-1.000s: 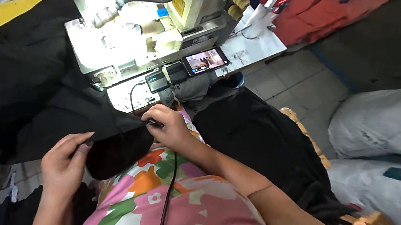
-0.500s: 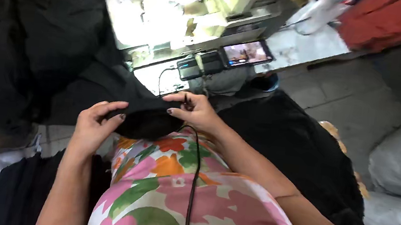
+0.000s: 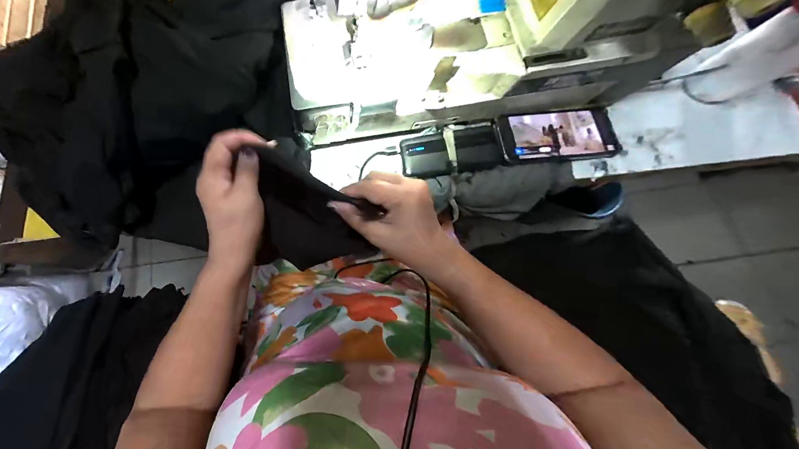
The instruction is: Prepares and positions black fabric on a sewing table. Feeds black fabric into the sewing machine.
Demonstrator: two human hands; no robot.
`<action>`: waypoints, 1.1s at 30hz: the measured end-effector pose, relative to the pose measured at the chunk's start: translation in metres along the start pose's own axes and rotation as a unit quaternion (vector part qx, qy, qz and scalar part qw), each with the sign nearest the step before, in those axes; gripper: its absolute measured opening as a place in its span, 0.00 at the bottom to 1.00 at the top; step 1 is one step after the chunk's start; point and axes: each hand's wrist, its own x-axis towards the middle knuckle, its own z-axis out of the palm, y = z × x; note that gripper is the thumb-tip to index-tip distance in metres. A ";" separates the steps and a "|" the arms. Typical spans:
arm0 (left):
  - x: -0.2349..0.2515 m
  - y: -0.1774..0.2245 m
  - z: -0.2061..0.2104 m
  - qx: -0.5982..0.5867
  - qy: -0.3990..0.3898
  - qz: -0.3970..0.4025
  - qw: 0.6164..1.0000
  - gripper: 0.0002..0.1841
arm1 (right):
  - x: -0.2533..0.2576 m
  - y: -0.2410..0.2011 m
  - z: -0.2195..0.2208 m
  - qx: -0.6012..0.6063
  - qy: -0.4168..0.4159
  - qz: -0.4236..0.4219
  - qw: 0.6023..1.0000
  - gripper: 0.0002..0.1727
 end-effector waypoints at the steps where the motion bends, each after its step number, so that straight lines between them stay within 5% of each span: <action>1: 0.023 0.003 0.006 -0.038 0.020 0.027 0.999 0.11 | 0.018 -0.004 -0.001 -0.013 0.000 -0.027 1.000 0.07; 3: 0.072 0.005 0.018 -0.050 0.052 0.153 0.986 0.11 | 0.050 -0.009 -0.011 -0.025 0.003 -0.047 0.999 0.07; 6: 0.123 0.000 0.038 0.039 0.089 0.257 0.962 0.10 | 0.070 -0.001 -0.028 0.000 0.006 0.049 0.999 0.10; 10: 0.133 -0.001 0.068 0.263 -0.074 0.099 0.957 0.13 | 0.050 0.027 -0.029 0.085 -0.018 0.225 0.970 0.13; 14: 0.147 -0.014 0.107 0.316 -0.190 -0.017 0.929 0.15 | 0.038 0.057 -0.013 0.203 0.035 0.371 0.905 0.15; 21: 0.189 -0.049 0.134 0.178 -0.212 -0.037 0.960 0.22 | 0.051 0.056 0.011 0.258 0.141 0.410 0.863 0.17; 26: 0.192 -0.050 0.138 0.156 -0.213 -0.037 0.964 0.20 | 0.055 0.063 0.024 0.284 0.189 0.388 0.856 0.03; 33: 0.196 -0.076 0.142 0.056 -0.201 -0.101 0.973 0.25 | 0.041 0.066 0.014 0.202 0.112 0.340 0.912 0.14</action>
